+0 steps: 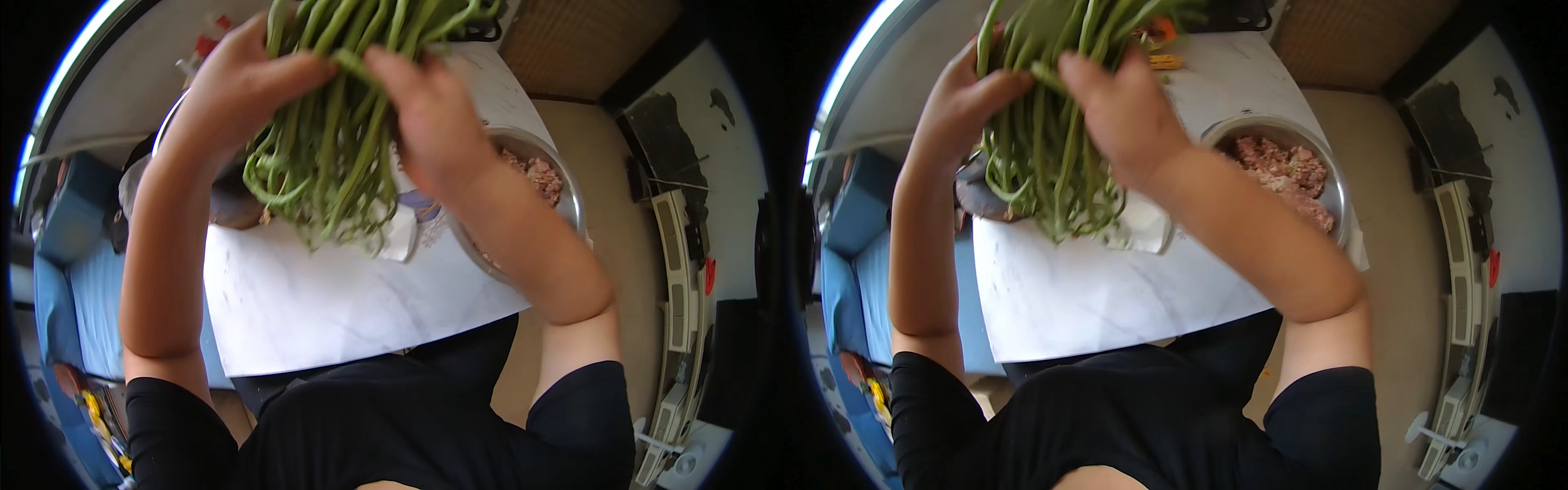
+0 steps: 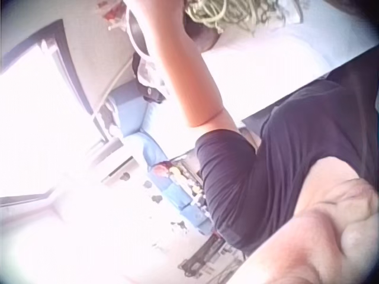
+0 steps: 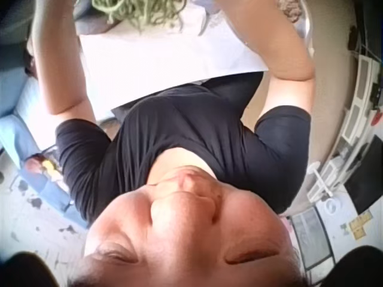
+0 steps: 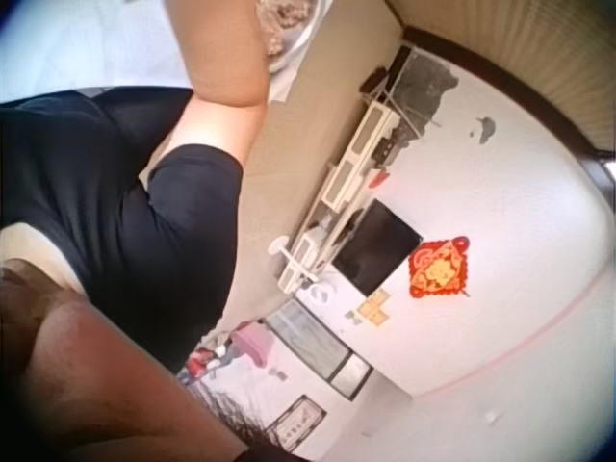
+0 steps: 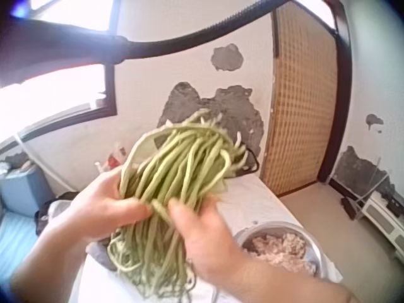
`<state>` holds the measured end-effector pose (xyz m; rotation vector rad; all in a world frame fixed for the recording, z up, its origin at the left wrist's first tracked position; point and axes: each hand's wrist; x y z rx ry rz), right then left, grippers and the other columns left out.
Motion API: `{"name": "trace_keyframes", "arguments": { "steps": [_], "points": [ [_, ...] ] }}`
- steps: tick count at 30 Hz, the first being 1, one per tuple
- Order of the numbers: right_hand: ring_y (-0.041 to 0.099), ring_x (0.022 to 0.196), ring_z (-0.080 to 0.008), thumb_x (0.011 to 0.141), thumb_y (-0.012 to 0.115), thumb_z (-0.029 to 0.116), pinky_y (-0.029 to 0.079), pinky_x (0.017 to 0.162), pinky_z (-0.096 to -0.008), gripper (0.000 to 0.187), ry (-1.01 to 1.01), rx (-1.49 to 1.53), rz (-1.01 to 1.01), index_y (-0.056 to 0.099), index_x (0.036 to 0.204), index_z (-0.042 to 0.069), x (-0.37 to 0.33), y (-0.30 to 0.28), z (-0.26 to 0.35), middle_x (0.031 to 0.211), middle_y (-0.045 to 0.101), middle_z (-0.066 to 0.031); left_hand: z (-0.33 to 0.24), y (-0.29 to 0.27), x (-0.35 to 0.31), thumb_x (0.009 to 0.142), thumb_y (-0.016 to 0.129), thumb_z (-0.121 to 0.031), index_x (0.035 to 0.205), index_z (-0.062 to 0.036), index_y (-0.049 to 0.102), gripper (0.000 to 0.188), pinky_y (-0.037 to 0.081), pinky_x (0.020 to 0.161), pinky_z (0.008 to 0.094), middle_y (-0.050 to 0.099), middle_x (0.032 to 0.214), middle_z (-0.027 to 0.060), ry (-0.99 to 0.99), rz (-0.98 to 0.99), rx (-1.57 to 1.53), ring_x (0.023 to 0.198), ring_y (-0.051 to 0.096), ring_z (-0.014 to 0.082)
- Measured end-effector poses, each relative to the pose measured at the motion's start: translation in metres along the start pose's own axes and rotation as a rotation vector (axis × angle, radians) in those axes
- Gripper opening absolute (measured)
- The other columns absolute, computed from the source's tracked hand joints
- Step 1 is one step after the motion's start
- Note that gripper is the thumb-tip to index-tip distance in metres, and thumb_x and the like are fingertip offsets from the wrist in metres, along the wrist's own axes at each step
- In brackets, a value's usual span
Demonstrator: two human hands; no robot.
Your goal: The person snaps the ends off long green beans by hand and places them on a white surface. A bowl of ground meat is visible on the table, but the person only handles the beans during the clip.
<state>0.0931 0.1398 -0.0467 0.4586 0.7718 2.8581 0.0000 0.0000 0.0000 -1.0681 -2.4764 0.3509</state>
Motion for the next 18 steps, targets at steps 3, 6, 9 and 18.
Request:
{"name": "trace_keyframes", "arguments": {
  "steps": [3, 6, 9, 18],
  "points": [
    [0.049, 0.099, -0.02, 0.083, 0.055, 0.015, 0.038, 0.089, -0.0312, 0.039, -0.097, -0.098, -0.18, 0.038, 0.114, -0.003, -0.061, 0.044, -0.079, 0.106, 0.051, -0.0114, 0.012, -0.011, -0.08, 0.07, 0.06, -0.005, 0.109, 0.003, 0.05, 0.042, 0.046, 0.073, 0.024, 0.06, 0.09, 0.0066, -0.139, 0.046, -0.095, 0.079, 0.057, 0.0106],
    [0.041, 0.109, -0.0179, 0.088, 0.052, 0.018, 0.032, 0.094, -0.0286, 0.044, 0.032, -0.25, -0.312, 0.031, 0.12, -0.001, -0.102, 0.055, -0.169, 0.118, 0.043, -0.01, 0.072, -0.021, -0.131, 0.068, 0.057, -0.002, 0.111, 0.0035, 0.049, 0.044, 0.045, 0.073, 0.0235, 0.06, 0.09, 0.0051, -0.239, 0.207, 0.042, 0.078, 0.055, 0.0103],
    [0.047, 0.097, -0.0184, 0.085, 0.053, 0.024, 0.038, 0.084, -0.0283, 0.039, 0.441, -0.63, -0.48, 0.039, 0.112, -0.001, -0.131, 0.033, -0.22, 0.11, 0.048, -0.0125, 0.156, -0.001, -0.155, 0.066, 0.057, -0.006, 0.11, -0.0008, 0.052, 0.045, 0.044, 0.08, 0.0277, 0.061, 0.097, 0.0126, -0.304, 0.36, 0.464, 0.088, 0.058, 0.0198],
    [0.048, 0.08, -0.0116, 0.083, 0.052, 0.026, 0.041, 0.068, -0.0244, 0.041, 0.449, -0.73, -0.343, 0.045, 0.116, 0.003, -0.197, 0.004, -0.209, 0.096, 0.051, -0.004, 0.194, -0.002, -0.248, 0.072, 0.061, -0.012, 0.086, -0.0027, 0.061, 0.017, 0.043, 0.082, 0.0366, 0.057, 0.106, 0.0114, 0.042, -0.275, 0.742, 0.096, 0.054, 0.0303]
  ]
}}
Point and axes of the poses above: each hand's wrist, its own x-axis towards the middle knuckle, its own y-axis out of the palm, z = x × y
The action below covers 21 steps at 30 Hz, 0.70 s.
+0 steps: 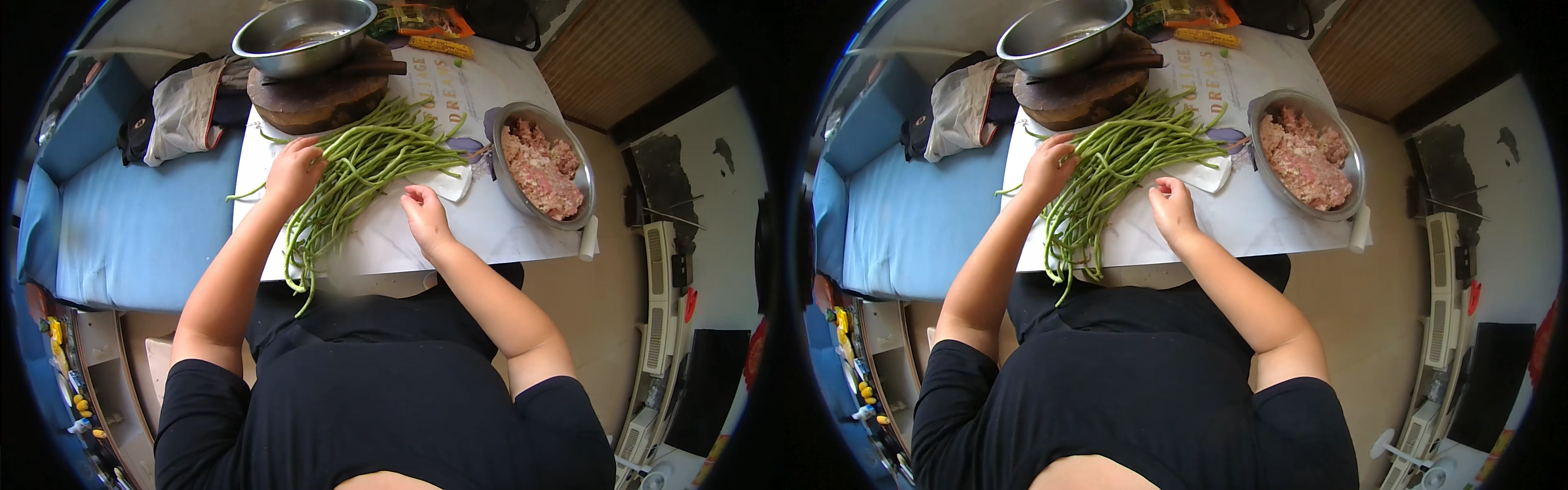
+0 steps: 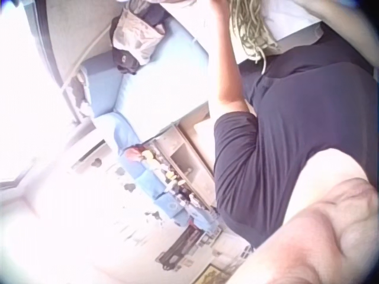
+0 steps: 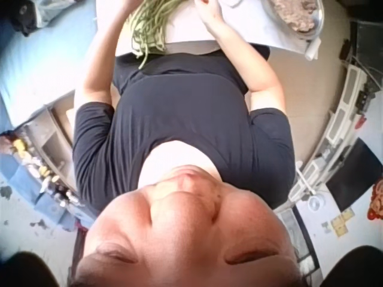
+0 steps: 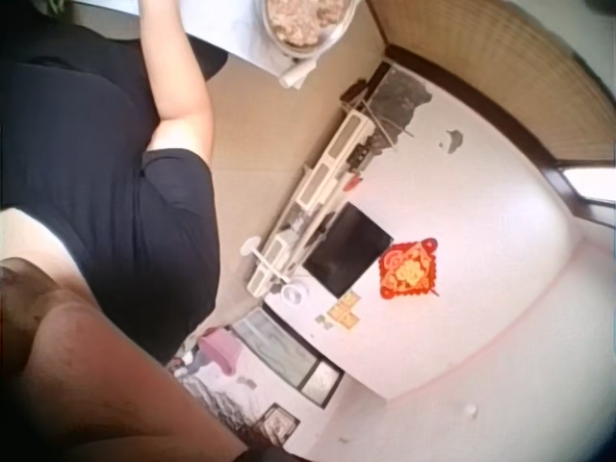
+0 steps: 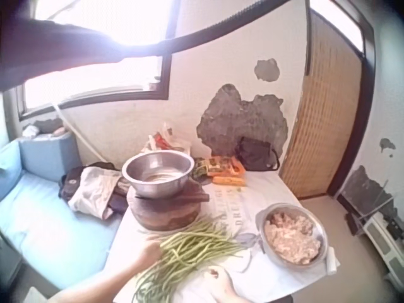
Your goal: The person snaps the ends off long green beans by hand and places them on a white surface. A bowl of ground meat is visible on the table, but the person only handles the beans during the clip.
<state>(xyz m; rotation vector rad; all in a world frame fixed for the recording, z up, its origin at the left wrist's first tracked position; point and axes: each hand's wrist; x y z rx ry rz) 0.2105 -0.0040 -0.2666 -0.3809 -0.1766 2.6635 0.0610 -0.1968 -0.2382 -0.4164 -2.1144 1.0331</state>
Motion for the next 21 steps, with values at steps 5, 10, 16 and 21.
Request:
{"name": "trace_keyframes", "arguments": {
  "steps": [5, 10, 16, 21],
  "points": [
    [0.047, 0.075, -0.0081, 0.086, 0.053, 0.027, 0.041, 0.068, -0.0218, 0.035, -0.23, 0.251, 0.191, 0.051, 0.11, 0.001, -0.04, 0.006, 0.048, 0.085, 0.053, -0.001, -0.07, -0.037, -0.005, 0.069, 0.065, -0.01, 0.079, -0.0041, 0.06, 0.013, 0.044, 0.078, 0.0365, 0.061, 0.089, 0.008, 0.133, -0.155, -0.262, 0.088, 0.056, 0.0277],
    [0.045, 0.057, -0.0071, 0.089, 0.051, 0.024, 0.039, 0.053, -0.0205, 0.025, -0.148, 0.48, 0.33, 0.057, 0.1, 0.002, -0.049, 0.015, 0.066, 0.068, 0.05, 0.0008, -0.101, -0.035, -0.037, 0.069, 0.066, -0.016, 0.088, -0.0096, 0.061, 0.021, 0.041, 0.085, 0.0384, 0.06, 0.085, 0.0059, 0.32, -0.101, -0.118, 0.089, 0.055, 0.0248],
    [0.048, 0.057, -0.0143, 0.091, 0.043, 0.025, 0.041, 0.052, -0.0271, 0.023, -0.109, 0.701, 0.09, 0.053, 0.087, 0.004, -0.042, -0.029, 0.048, 0.065, 0.051, -0.0046, -0.056, -0.016, -0.083, 0.068, 0.067, -0.017, 0.083, -0.009, 0.061, 0.019, 0.039, 0.085, 0.0382, 0.06, 0.084, 0.0057, 0.07, -0.004, 0.018, 0.088, 0.054, 0.0249],
    [0.048, 0.056, -0.0162, 0.09, 0.042, 0.023, 0.04, 0.053, -0.0288, 0.022, -0.114, 0.786, 0.286, 0.051, 0.084, 0.005, -0.059, -0.041, 0.044, 0.067, 0.053, -0.0074, -0.073, -0.022, -0.091, 0.077, 0.06, -0.008, 0.084, -0.0048, 0.062, 0.008, 0.043, 0.077, 0.0292, 0.06, 0.085, 0.0085, -0.145, -0.088, -0.384, 0.084, 0.057, 0.0241]
  ]
}}
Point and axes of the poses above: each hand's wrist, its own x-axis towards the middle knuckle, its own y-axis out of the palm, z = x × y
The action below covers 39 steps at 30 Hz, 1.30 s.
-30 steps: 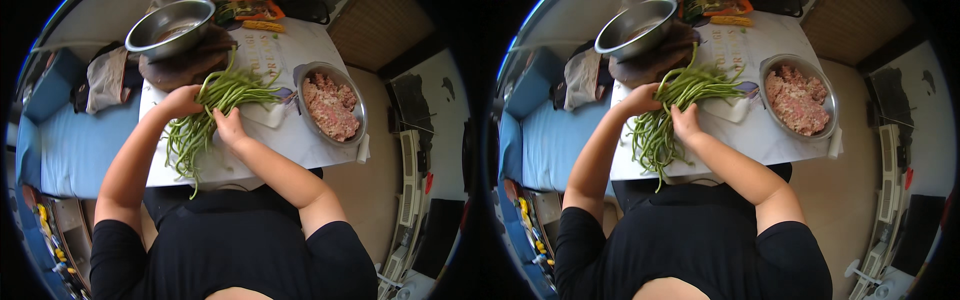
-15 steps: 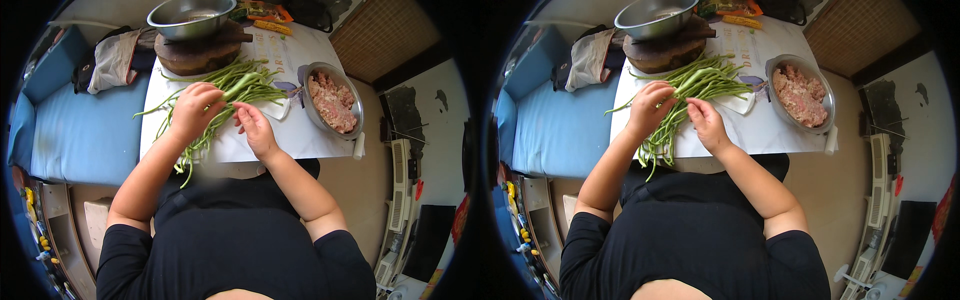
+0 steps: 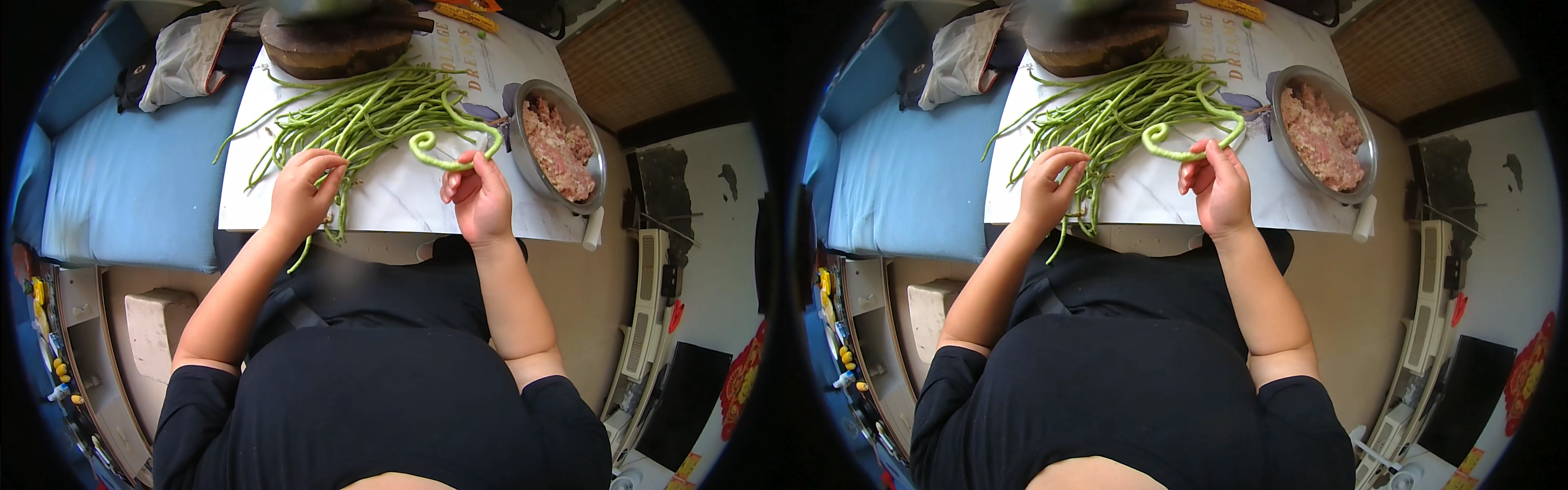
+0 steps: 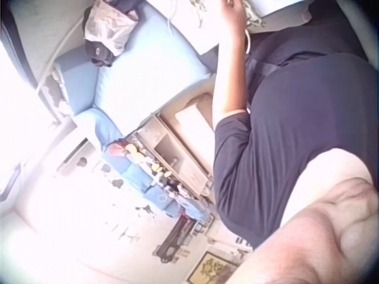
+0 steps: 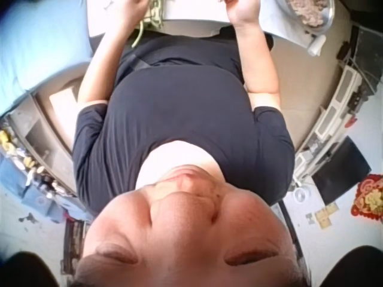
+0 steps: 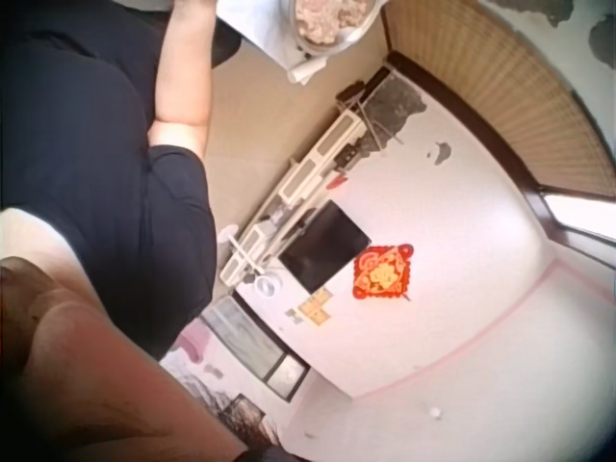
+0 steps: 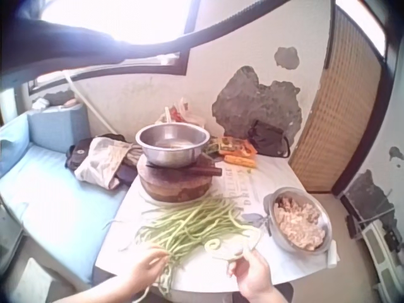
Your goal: The person snaps the ends off long green beans by hand and places them on a white surface. A bowl of ground meat is visible on the table, but the person only handles the beans during the clip.
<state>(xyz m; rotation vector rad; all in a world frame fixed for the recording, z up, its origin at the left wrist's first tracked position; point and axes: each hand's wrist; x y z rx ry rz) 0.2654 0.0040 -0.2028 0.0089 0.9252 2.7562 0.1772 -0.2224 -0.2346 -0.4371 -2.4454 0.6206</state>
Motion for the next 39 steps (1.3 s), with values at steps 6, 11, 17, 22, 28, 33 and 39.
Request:
{"name": "trace_keyframes", "arguments": {
  "steps": [6, 11, 17, 22, 28, 33, 39],
  "points": [
    [0.045, 0.058, -0.0141, 0.089, 0.04, 0.021, 0.037, 0.055, -0.0258, 0.019, 0.039, -0.155, 0.172, 0.049, 0.082, 0.006, -0.022, 0.006, -0.006, 0.068, 0.05, -0.0061, -0.043, -0.002, 0.01, 0.087, 0.052, -0.011, 0.114, -0.0004, 0.05, 0.029, 0.042, 0.074, 0.0222, 0.058, 0.097, 0.006, -0.417, 0.388, -0.795, 0.087, 0.055, 0.0105],
    [0.048, 0.064, -0.0088, 0.089, 0.044, 0.014, 0.041, 0.062, -0.0216, 0.013, -0.007, -0.556, 0.11, 0.051, 0.086, 0.004, -0.037, 0.011, -0.016, 0.075, 0.051, -0.0022, -0.04, 0.001, 0.0, 0.08, 0.057, 0.0, 0.111, -0.0002, 0.05, 0.032, 0.043, 0.072, 0.0198, 0.056, 0.1, 0.0048, -0.478, 0.568, -0.73, 0.082, 0.054, 0.0076],
    [0.05, 0.064, -0.0101, 0.087, 0.047, 0.009, 0.042, 0.061, -0.0235, 0.009, -0.201, -0.833, 0.049, 0.052, 0.09, 0.002, -0.041, 0.003, -0.029, 0.072, 0.053, -0.0043, -0.044, 0.004, -0.009, 0.074, 0.065, -0.007, 0.101, -0.0037, 0.057, 0.029, 0.043, 0.063, 0.0201, 0.06, 0.084, -0.0017, -0.312, 0.479, -0.711, 0.067, 0.049, 0.0061],
    [0.05, 0.059, -0.0122, 0.085, 0.049, 0.008, 0.042, 0.057, -0.0246, 0.009, -0.288, -0.947, 0.033, 0.053, 0.091, 0.002, -0.041, -0.004, -0.034, 0.07, 0.055, -0.0068, -0.039, 0.001, -0.014, 0.074, 0.065, -0.005, 0.097, -0.0038, 0.057, 0.024, 0.042, 0.065, 0.0193, 0.061, 0.087, 0.0004, -0.368, 0.482, -0.607, 0.071, 0.051, 0.0064],
    [0.05, 0.059, -0.0112, 0.086, 0.049, 0.007, 0.042, 0.057, -0.023, 0.008, -0.393, -0.919, -0.004, 0.053, 0.091, 0.002, -0.043, -0.007, -0.037, 0.073, 0.055, -0.0055, -0.036, 0.009, -0.021, 0.075, 0.062, -0.002, 0.097, -0.0029, 0.056, 0.023, 0.044, 0.068, 0.0214, 0.06, 0.09, 0.0018, -0.315, 0.378, -0.692, 0.077, 0.054, 0.008],
    [0.049, 0.063, -0.0088, 0.088, 0.049, 0.013, 0.042, 0.06, -0.0216, 0.011, -0.191, -0.546, 0.017, 0.052, 0.091, 0.003, -0.047, -0.001, -0.031, 0.076, 0.053, -0.0031, -0.042, 0.009, -0.021, 0.08, 0.055, -0.001, 0.103, -0.0015, 0.056, 0.023, 0.043, 0.071, 0.023, 0.055, 0.092, 0.0043, -0.255, 0.416, -0.624, 0.08, 0.053, 0.0096],
    [0.048, 0.06, -0.0081, 0.088, 0.051, 0.019, 0.04, 0.056, -0.0204, 0.016, 0.013, -0.36, 0.055, 0.053, 0.09, 0.004, -0.042, 0.007, -0.027, 0.072, 0.052, -0.0022, -0.045, 0.005, -0.015, 0.083, 0.053, -0.009, 0.092, -0.0016, 0.059, 0.013, 0.043, 0.063, 0.0221, 0.054, 0.084, 0.0054, -0.192, 0.569, -0.6, 0.073, 0.051, 0.0096]
  ]
}}
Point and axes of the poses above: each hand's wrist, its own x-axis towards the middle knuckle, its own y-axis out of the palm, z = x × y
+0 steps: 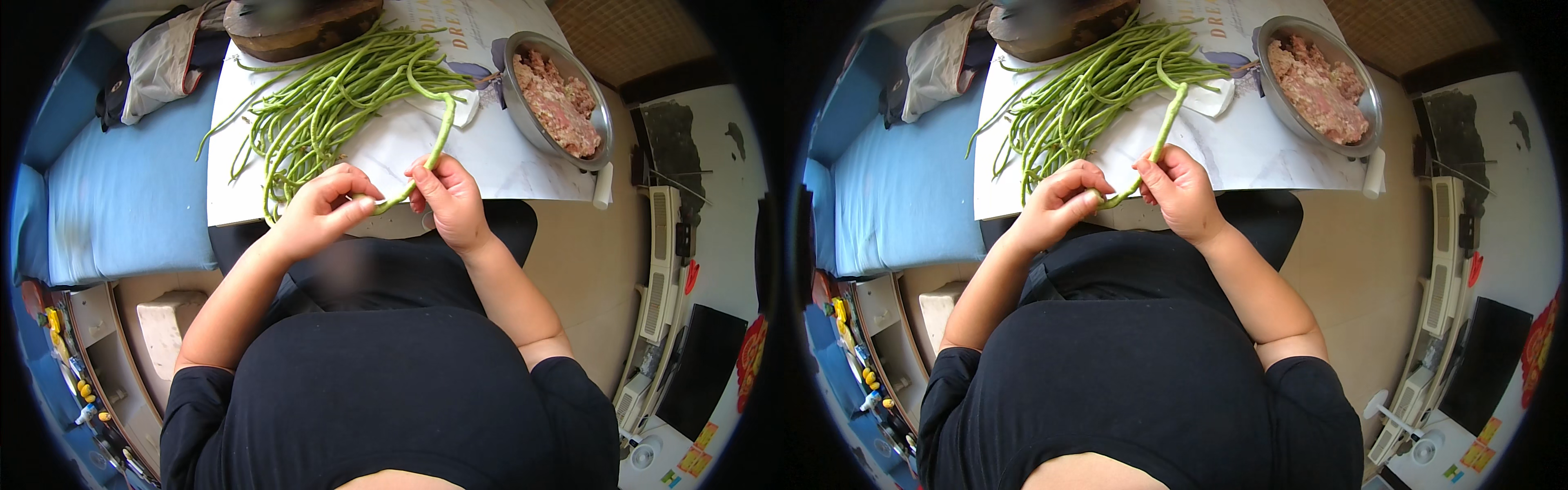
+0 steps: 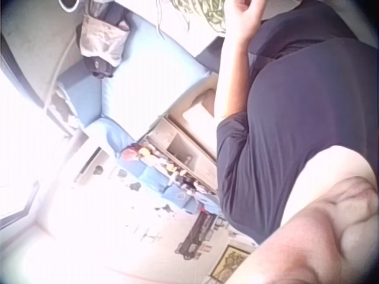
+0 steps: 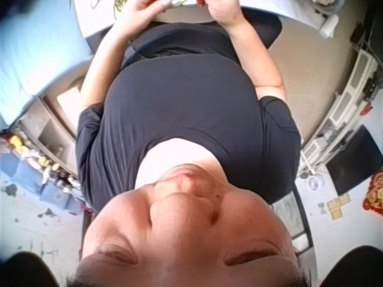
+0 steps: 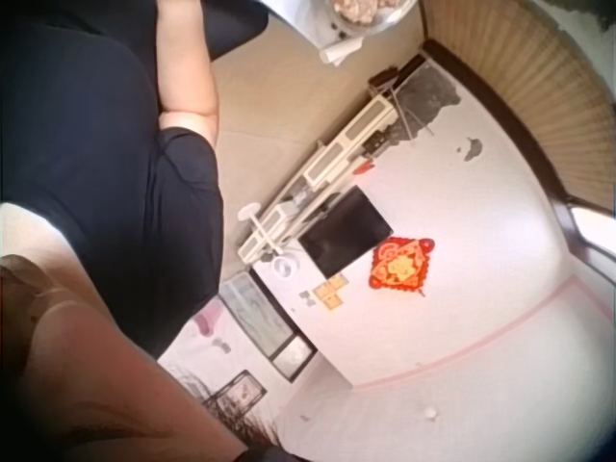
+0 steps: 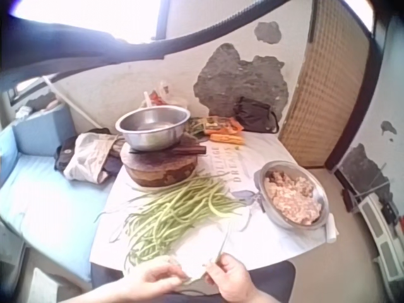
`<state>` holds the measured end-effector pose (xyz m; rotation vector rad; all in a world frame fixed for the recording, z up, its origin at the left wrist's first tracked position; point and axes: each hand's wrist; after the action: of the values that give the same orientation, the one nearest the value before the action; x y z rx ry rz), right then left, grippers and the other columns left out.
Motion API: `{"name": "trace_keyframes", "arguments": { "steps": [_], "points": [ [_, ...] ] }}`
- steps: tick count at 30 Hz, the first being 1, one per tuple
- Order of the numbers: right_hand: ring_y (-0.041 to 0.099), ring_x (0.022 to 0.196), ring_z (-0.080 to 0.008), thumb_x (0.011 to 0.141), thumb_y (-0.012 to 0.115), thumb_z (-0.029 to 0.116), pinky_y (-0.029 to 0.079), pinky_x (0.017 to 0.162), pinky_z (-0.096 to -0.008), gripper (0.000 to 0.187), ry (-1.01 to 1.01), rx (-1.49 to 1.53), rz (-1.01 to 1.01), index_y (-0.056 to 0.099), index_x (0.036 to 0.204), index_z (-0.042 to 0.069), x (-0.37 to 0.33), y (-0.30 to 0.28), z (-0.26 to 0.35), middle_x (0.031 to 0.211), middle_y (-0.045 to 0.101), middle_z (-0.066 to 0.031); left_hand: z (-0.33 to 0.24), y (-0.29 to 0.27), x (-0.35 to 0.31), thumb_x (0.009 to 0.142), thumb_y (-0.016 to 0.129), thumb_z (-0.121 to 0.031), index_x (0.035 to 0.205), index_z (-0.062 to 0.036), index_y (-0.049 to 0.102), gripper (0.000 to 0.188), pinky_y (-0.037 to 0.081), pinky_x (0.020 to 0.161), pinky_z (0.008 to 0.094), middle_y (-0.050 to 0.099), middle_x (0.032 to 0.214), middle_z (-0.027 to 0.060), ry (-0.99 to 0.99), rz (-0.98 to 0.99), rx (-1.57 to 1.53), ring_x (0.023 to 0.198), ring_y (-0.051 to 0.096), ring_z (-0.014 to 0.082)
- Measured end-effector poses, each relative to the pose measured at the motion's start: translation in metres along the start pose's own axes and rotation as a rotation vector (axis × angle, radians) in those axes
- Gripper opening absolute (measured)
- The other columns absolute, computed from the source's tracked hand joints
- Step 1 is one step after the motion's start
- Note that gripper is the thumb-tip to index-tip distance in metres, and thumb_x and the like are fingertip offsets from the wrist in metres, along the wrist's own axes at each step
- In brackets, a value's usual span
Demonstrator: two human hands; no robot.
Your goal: The person snaps the ends off long green beans by hand and places them on a white surface. A bowl of ground meat is visible on the table, but the person only handles the beans during the clip.
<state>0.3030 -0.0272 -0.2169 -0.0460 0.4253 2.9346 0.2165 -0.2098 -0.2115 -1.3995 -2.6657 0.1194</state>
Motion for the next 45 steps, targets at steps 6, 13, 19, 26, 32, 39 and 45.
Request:
{"name": "trace_keyframes", "arguments": {
  "steps": [6, 13, 19, 26, 32, 39, 45],
  "points": [
    [0.047, 0.059, -0.008, 0.087, 0.053, 0.019, 0.04, 0.056, -0.0198, 0.016, 0.009, -0.022, -0.033, 0.054, 0.088, 0.003, 0.003, 0.003, 0.003, 0.071, 0.052, -0.002, -0.009, 0.005, 0.002, 0.08, 0.055, -0.008, 0.091, -0.0014, 0.055, 0.012, 0.045, 0.062, 0.0314, 0.056, 0.075, 0.0092, -0.06, 0.087, 0.453, 0.067, 0.056, 0.0224],
    [0.044, 0.054, -0.0092, 0.087, 0.05, 0.019, 0.038, 0.053, -0.0216, 0.016, 0.05, 0.119, -0.127, 0.052, 0.082, 0.004, -0.001, -0.006, -0.004, 0.065, 0.049, -0.0031, -0.004, 0.005, 0.0, 0.081, 0.052, -0.01, 0.085, -0.0013, 0.055, 0.009, 0.044, 0.064, 0.0371, 0.054, 0.078, 0.0145, -0.086, 0.16, 0.644, 0.073, 0.054, 0.0326],
    [0.032, 0.045, -0.0117, 0.087, 0.041, 0.024, 0.029, 0.044, -0.0255, 0.031, 0.174, 0.62, -0.077, 0.045, 0.061, 0.008, 0.01, -0.032, -0.001, 0.051, 0.036, -0.0021, 0.023, 0.002, -0.007, 0.087, 0.048, -0.014, 0.089, -0.0026, 0.055, 0.013, 0.042, 0.06, 0.0281, 0.053, 0.069, 0.0058, -0.354, -0.197, 0.161, 0.065, 0.051, 0.0152],
    [0.033, 0.048, -0.0106, 0.085, 0.044, 0.014, 0.029, 0.047, -0.0254, 0.029, -0.013, -0.039, 0.005, 0.038, 0.057, 0.008, -0.003, -0.018, 0.004, 0.055, 0.039, -0.0008, 0.034, -0.027, -0.01, 0.089, 0.046, -0.014, 0.096, -0.004, 0.053, 0.014, 0.028, 0.045, 0.0208, 0.036, 0.059, -0.0033, -0.236, -0.62, -0.722, 0.049, 0.032, 0.0063],
    [0.033, 0.039, -0.0197, 0.071, 0.054, 0.003, 0.025, 0.04, -0.0321, 0.029, -0.313, -0.69, 0.22, 0.034, 0.051, 0.004, -0.022, -0.026, 0.041, 0.048, 0.034, -0.0075, 0.009, -0.03, -0.003, 0.086, 0.051, -0.01, 0.102, -0.0032, 0.052, 0.018, 0.043, 0.062, 0.0209, 0.056, 0.091, 0.0058, -0.314, -0.472, -0.787, 0.074, 0.052, 0.0107],
    [0.042, 0.044, -0.0253, 0.06, 0.06, 0.004, 0.032, 0.04, -0.0348, 0.022, -0.563, -0.866, 0.525, 0.041, 0.05, 0.007, -0.044, -0.013, 0.063, 0.051, 0.042, -0.0062, 0.023, -0.014, 0.023, 0.082, 0.059, -0.036, 0.102, -0.0065, 0.049, 0.036, 0.037, 0.052, 0.0206, 0.05, 0.071, -0.0013, -0.626, -0.415, -0.937, 0.058, 0.043, 0.0074],
    [0.041, 0.046, -0.0222, 0.054, 0.064, 0.007, 0.03, 0.04, -0.0335, 0.028, -0.611, -1.018, 0.621, 0.036, 0.049, 0.008, -0.053, -0.01, 0.07, 0.052, 0.038, -0.0037, 0.032, 0.001, 0.04, 0.082, 0.061, -0.028, 0.09, -0.0099, 0.047, 0.024, 0.03, 0.046, 0.0187, 0.046, 0.065, -0.0023, -0.721, -0.332, -0.938, 0.052, 0.036, 0.0063]
  ]
}}
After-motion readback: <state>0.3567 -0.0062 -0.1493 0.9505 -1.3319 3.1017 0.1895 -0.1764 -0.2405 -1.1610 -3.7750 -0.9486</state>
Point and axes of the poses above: each hand's wrist, its own x-axis towards the middle knuckle, its own y-axis out of the palm, z = x × y
